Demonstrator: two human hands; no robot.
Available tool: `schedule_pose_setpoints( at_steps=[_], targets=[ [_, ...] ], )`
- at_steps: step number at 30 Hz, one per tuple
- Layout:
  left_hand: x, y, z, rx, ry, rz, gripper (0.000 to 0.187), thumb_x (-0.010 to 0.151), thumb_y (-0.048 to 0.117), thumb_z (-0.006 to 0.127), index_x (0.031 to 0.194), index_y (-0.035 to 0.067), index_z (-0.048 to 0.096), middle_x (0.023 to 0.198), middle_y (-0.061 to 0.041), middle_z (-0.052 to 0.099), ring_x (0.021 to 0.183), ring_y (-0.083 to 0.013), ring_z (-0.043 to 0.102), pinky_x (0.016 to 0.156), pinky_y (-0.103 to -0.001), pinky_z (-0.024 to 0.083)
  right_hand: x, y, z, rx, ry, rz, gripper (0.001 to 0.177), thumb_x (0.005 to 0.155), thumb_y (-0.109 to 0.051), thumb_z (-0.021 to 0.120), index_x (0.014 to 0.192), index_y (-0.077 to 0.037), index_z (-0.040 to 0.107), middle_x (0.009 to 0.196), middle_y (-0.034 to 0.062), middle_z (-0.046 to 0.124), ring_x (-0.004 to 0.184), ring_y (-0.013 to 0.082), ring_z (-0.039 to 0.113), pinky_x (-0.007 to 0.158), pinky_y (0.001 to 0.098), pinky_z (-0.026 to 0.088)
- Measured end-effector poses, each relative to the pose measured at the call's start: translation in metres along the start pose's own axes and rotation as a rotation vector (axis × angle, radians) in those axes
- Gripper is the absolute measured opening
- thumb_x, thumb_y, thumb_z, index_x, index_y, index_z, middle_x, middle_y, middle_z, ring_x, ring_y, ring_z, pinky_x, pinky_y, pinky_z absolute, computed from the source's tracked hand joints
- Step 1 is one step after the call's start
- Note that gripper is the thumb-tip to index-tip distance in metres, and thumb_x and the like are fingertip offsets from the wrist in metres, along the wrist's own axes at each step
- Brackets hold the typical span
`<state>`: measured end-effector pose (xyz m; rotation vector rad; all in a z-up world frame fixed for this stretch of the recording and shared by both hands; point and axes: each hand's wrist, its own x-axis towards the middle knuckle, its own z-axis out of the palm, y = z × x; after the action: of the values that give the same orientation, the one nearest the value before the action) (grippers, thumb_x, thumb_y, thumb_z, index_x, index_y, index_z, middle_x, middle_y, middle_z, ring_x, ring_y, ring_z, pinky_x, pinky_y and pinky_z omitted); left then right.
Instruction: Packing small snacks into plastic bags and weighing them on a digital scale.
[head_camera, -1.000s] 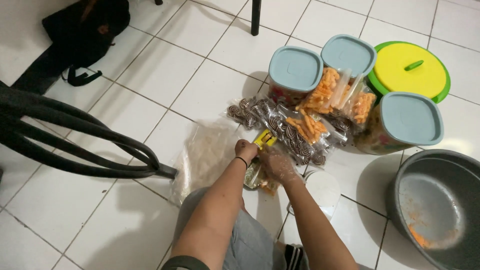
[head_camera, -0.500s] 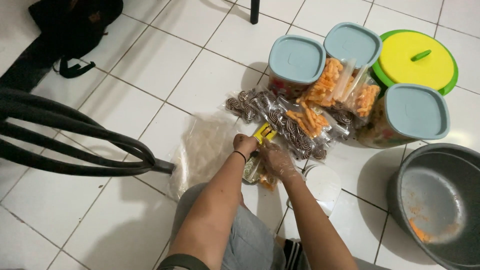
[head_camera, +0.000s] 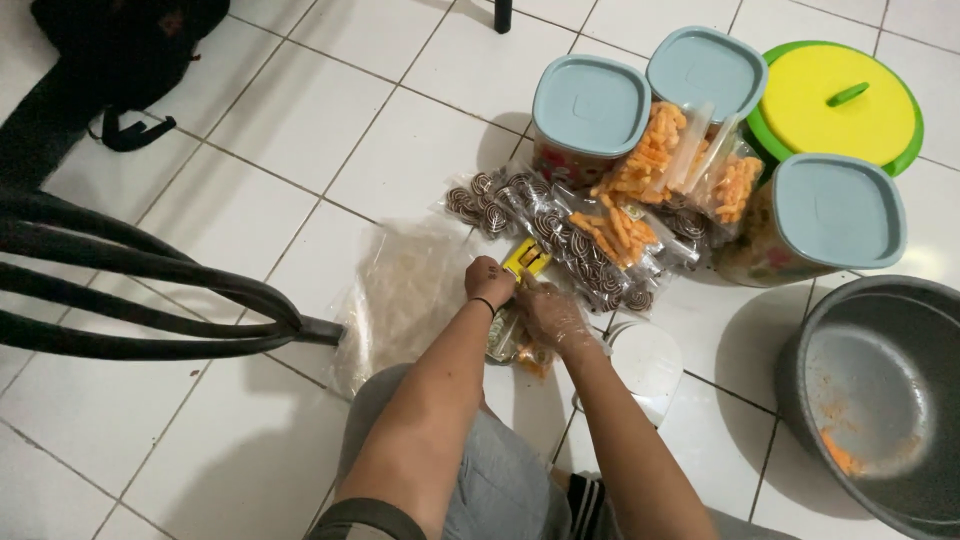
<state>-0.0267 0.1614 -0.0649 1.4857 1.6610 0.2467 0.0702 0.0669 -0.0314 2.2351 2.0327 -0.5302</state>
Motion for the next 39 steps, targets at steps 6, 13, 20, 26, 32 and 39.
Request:
schedule_pose_setpoints(
  at_steps=[6, 13, 20, 26, 32, 39],
  targets=[
    [0.001, -0.003, 0.000, 0.013, 0.008, -0.041, 0.027, 0.089, 0.014, 0.065, 0.102, -0.008, 0.073, 0.094, -0.024, 0.075, 0.098, -0.0397, 0.073, 0.083, -0.047, 0.061, -0.048, -0.056, -0.109, -0.097, -0.014, -0.013, 0.035, 0.094, -0.009, 0.050, 0.123, -0.008, 0.069, 0.110, 0.0174, 0.076, 0.108, 0.0314, 0.074, 0.091, 0.0504, 0.057],
    [-0.006, 0.012, -0.014, 0.078, -0.056, -0.003, 0.027, 0.089, 0.016, 0.066, 0.103, -0.007, 0.074, 0.089, -0.024, 0.074, 0.091, -0.0394, 0.074, 0.079, -0.050, 0.060, -0.051, 0.012, -0.030, -0.203, 0.187, -0.060, 0.019, 0.085, -0.019, 0.064, 0.094, -0.017, 0.081, 0.099, 0.0071, 0.076, 0.107, 0.0298, 0.068, 0.083, 0.0474, 0.058],
    [-0.037, 0.037, -0.038, 0.093, -0.044, 0.125, 0.027, 0.090, 0.018, 0.059, 0.101, -0.001, 0.075, 0.104, -0.022, 0.075, 0.109, -0.0401, 0.070, 0.093, -0.051, 0.057, -0.116, 0.069, -0.013, 0.104, 0.270, 0.017, 0.009, 0.087, -0.034, 0.064, 0.090, -0.030, 0.071, 0.092, -0.0008, 0.067, 0.101, 0.0257, 0.069, 0.085, 0.0449, 0.056],
    [-0.091, 0.069, -0.049, -0.279, -0.126, 0.456, 0.017, 0.083, 0.020, 0.072, 0.097, 0.016, 0.079, 0.071, -0.006, 0.074, 0.075, -0.0158, 0.071, 0.073, -0.028, 0.058, -0.211, 0.065, -0.071, 0.566, 0.347, 0.209, 0.015, 0.091, -0.014, 0.068, 0.102, -0.019, 0.076, 0.093, 0.0079, 0.075, 0.096, 0.0321, 0.074, 0.085, 0.0446, 0.058],
    [-0.178, 0.082, -0.035, -0.763, -0.373, 0.628, 0.026, 0.085, 0.002, 0.076, 0.110, -0.004, 0.073, 0.081, -0.014, 0.073, 0.068, -0.0106, 0.067, 0.063, -0.020, 0.056, -0.244, 0.088, -0.045, 0.965, 0.443, 0.457, 0.018, 0.089, -0.015, 0.078, 0.106, -0.011, 0.080, 0.091, 0.0126, 0.078, 0.091, 0.0279, 0.075, 0.083, 0.0410, 0.058],
    [-0.202, 0.054, 0.007, -0.608, -0.602, 0.651, 0.045, 0.087, 0.004, 0.074, 0.131, 0.002, 0.061, 0.086, -0.010, 0.075, 0.073, -0.0103, 0.070, 0.070, -0.023, 0.057, -0.241, 0.101, -0.012, 1.318, 0.661, 0.485, 0.023, 0.086, -0.008, 0.079, 0.105, 0.004, 0.077, 0.086, 0.0187, 0.073, 0.083, 0.0230, 0.066, 0.080, 0.0404, 0.055]
  ],
)
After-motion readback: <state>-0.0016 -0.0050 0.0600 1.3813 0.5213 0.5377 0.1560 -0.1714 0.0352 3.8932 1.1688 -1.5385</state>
